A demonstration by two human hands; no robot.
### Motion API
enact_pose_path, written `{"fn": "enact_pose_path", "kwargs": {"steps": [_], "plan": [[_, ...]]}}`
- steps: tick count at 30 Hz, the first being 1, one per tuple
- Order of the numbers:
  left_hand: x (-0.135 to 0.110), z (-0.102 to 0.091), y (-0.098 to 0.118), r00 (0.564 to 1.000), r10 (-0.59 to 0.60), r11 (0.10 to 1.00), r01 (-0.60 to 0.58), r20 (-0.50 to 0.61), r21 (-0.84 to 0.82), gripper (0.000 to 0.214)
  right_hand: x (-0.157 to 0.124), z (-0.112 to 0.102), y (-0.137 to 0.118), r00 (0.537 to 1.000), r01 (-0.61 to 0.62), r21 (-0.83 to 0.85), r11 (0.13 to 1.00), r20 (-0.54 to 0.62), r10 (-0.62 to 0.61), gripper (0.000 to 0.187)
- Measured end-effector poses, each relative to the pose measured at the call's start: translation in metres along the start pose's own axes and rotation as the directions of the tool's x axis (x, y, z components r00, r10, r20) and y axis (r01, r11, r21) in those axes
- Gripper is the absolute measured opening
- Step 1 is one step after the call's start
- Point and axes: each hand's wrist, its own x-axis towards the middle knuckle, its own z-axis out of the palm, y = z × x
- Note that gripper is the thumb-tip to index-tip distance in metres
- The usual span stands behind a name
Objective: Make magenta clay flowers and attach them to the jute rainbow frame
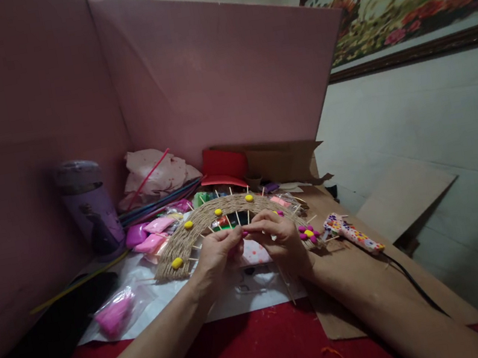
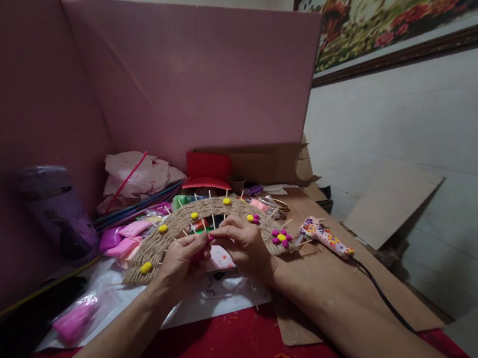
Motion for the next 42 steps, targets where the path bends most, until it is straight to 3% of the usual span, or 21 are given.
{"fn": "enact_pose_path", "kwargs": {"steps": [16, 28, 32, 37, 42], "plan": [[-0.0007, -0.0014, -0.0009, 0.999, 0.032, 0.998, -0.031, -0.018, 0.052, 0.036, -0.0011, 0.0018, 0.0015, 0.998, -0.051, 0.032, 0.998, 0.040, 0.050, 0.021], [-0.0006, 0.0008, -0.0007, 0.999, 0.032, 0.999, -0.032, 0.005, 0.035, 0.037, 0.0016, 0.0011, -0.0021, 0.998, -0.066, 0.041, 0.997, -0.003, 0.066, 0.015], [-0.0029, 0.0029, 0.0027, 1.000, 0.002, 0.999, -0.004, -0.026, -0.049, 0.036, 0.0022, 0.0005, -0.0027, 0.998, -0.063, 0.055, 0.997, 0.001, 0.063, 0.015], [-0.0023, 0.0006, 0.0013, 1.000, -0.022, 0.999, 0.022, 0.019, -0.032, 0.030, 0.0033, -0.0002, -0.0054, 0.998, -0.068, 0.056, 0.996, 0.002, 0.068, 0.014], [-0.0037, 0.0019, 0.0054, 0.999, -0.027, 0.992, 0.029, 0.017, -0.121, 0.021, 0.0024, 0.0000, -0.0029, 0.996, -0.087, 0.029, 0.996, 0.010, 0.086, 0.016]]}}
